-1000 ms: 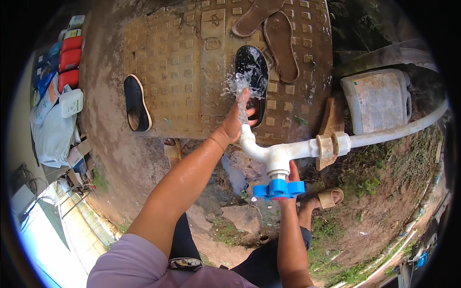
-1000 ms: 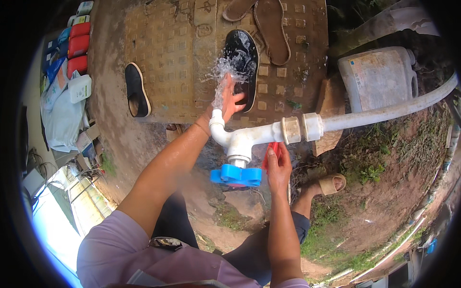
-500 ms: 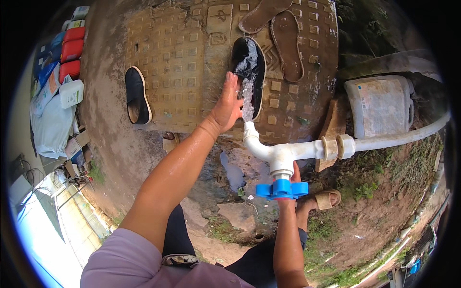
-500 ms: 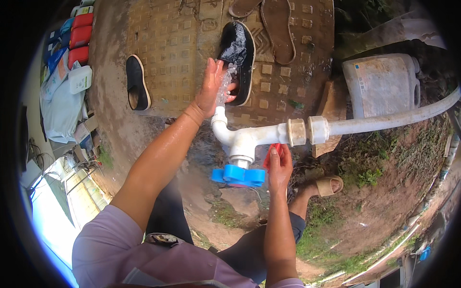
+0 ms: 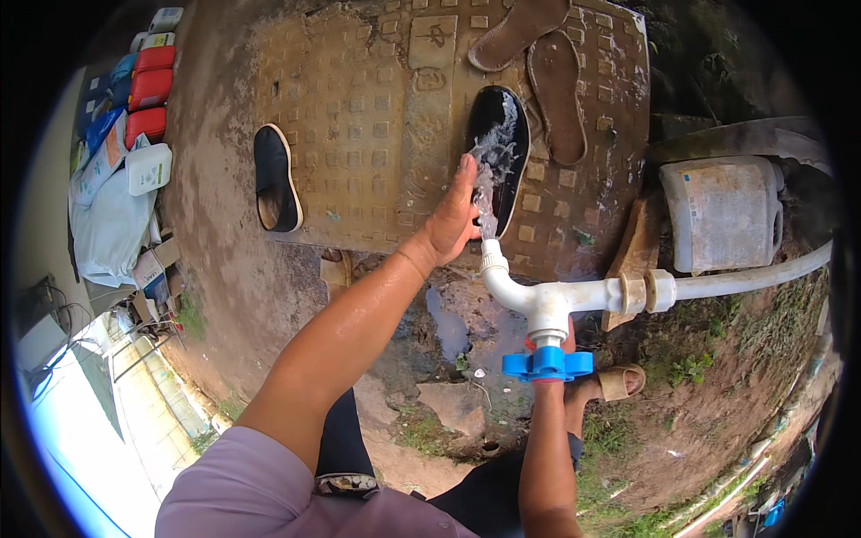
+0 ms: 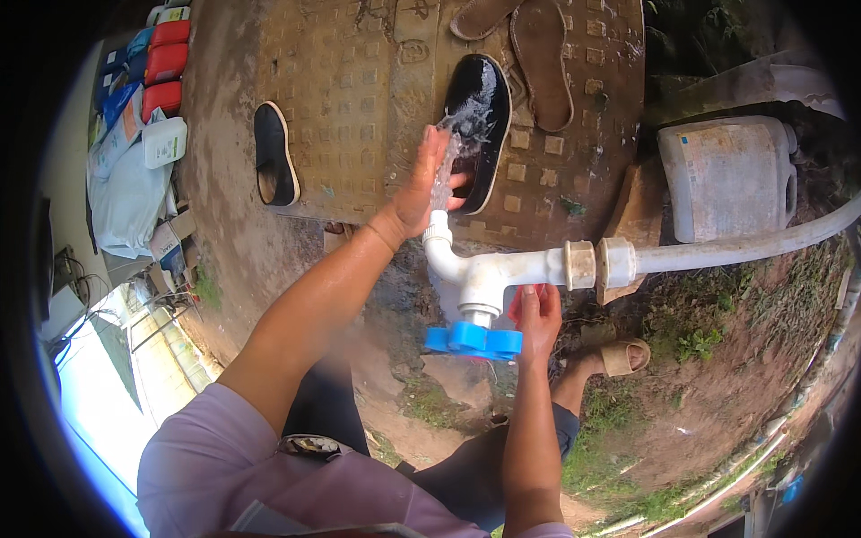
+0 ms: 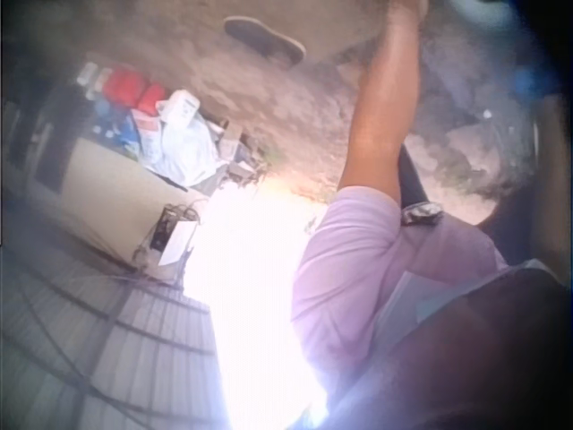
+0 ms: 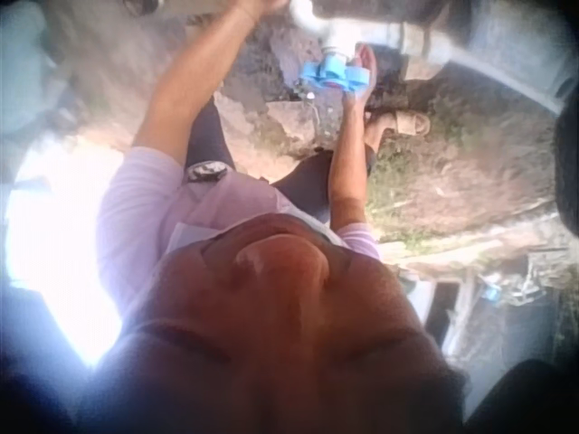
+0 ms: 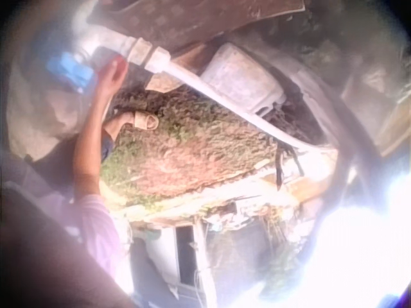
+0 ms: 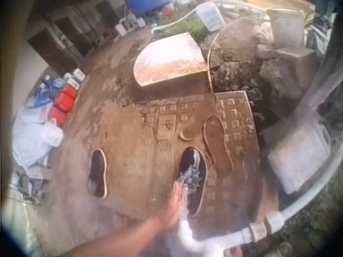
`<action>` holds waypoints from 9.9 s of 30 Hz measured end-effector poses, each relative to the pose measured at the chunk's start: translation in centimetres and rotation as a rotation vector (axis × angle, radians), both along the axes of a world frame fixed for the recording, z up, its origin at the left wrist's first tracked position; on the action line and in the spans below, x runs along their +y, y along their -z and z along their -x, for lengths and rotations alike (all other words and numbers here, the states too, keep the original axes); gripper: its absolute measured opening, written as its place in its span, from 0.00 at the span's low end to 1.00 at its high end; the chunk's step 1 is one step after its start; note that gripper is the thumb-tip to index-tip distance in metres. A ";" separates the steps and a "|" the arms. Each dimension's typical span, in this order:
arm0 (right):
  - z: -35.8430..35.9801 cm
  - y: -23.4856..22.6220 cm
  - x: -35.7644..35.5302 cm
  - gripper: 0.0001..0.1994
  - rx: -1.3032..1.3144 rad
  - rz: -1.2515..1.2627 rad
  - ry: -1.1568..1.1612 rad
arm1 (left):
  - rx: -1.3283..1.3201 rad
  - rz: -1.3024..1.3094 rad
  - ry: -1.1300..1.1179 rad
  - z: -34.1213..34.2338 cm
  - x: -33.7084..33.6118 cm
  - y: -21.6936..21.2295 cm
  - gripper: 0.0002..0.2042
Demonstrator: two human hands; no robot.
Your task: The person washes a pair of black shoes under a running tap using a red brush. They scrub the uppers, soles, and sides of each shoe, rinse them repeatedly, and place them on a tiled surface.
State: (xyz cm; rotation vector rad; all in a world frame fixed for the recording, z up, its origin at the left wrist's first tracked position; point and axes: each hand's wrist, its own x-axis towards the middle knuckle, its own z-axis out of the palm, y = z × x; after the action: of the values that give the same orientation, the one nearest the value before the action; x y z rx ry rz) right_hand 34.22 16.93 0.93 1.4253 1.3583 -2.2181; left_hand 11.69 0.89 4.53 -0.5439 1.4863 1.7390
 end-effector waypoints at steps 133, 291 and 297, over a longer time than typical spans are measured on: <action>16.7 8.9 -10.3 0.23 0.430 -0.909 -0.292 | 0.360 0.630 -0.150 8.2 -2.7 10.5 0.32; 24.2 3.5 -3.0 0.24 0.679 -1.044 -0.694 | 1.182 0.842 0.357 3.6 -8.7 12.4 0.04; 24.5 0.8 -1.8 0.25 0.636 -1.008 -0.809 | 1.061 0.768 0.263 4.3 -8.0 12.4 0.05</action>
State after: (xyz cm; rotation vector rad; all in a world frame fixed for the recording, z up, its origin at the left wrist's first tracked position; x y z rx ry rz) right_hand 9.76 15.18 0.17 0.0454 2.8162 -1.4451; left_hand 7.37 -7.14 -7.88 0.3163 2.8387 1.1969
